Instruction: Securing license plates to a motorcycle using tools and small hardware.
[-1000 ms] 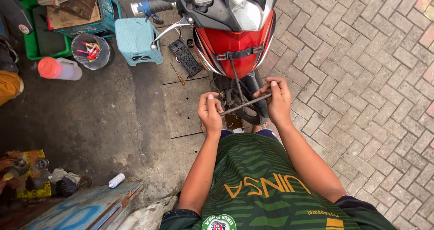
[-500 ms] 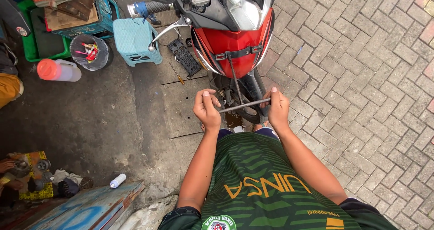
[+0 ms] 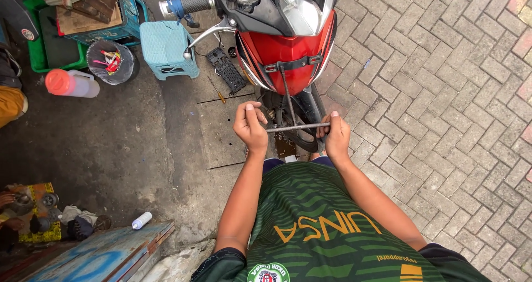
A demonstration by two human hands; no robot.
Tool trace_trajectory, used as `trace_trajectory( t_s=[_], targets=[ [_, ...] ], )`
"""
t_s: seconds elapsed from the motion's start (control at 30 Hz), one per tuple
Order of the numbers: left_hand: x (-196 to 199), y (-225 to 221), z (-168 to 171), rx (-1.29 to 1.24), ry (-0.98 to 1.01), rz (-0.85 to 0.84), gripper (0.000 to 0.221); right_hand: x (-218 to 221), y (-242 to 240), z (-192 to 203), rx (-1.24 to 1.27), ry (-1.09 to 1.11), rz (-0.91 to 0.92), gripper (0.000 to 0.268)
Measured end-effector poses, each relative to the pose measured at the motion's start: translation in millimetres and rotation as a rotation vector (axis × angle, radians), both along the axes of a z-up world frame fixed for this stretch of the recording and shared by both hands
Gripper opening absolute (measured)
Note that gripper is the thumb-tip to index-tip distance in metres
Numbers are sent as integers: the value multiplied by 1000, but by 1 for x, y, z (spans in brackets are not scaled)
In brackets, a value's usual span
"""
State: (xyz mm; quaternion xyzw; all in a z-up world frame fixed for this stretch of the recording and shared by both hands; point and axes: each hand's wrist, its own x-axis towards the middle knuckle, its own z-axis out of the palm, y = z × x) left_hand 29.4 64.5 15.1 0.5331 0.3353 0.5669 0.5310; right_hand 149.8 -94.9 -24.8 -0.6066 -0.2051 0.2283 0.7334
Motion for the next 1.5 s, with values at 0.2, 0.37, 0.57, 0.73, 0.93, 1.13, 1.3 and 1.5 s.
trace_trajectory(
  t_s=[0.2,0.37,0.57,0.73,0.93,1.13,1.3,1.5],
  targets=[
    [5,-5,8,-24,-5,-14,29,11,3,-13,37,205,-57,52],
    [12,-12,16,-77,-35,-42,28,4,11,5,192,408,-93,39],
    [9,-18,14,-124,-25,-62,29,-14,18,-2,225,617,53,25],
    [6,-29,9,-124,-2,-100,28,-34,31,7,195,607,246,32],
    [-10,-29,4,-123,2,-247,26,-31,18,3,251,716,187,32],
    [-22,-8,-10,-296,97,-232,25,-22,-29,16,163,728,159,32],
    [13,47,-80,-397,614,-277,29,-3,-78,-3,6,689,42,25],
    [70,80,-107,-504,511,-269,58,12,-121,-8,-61,707,-141,26]
  ],
)
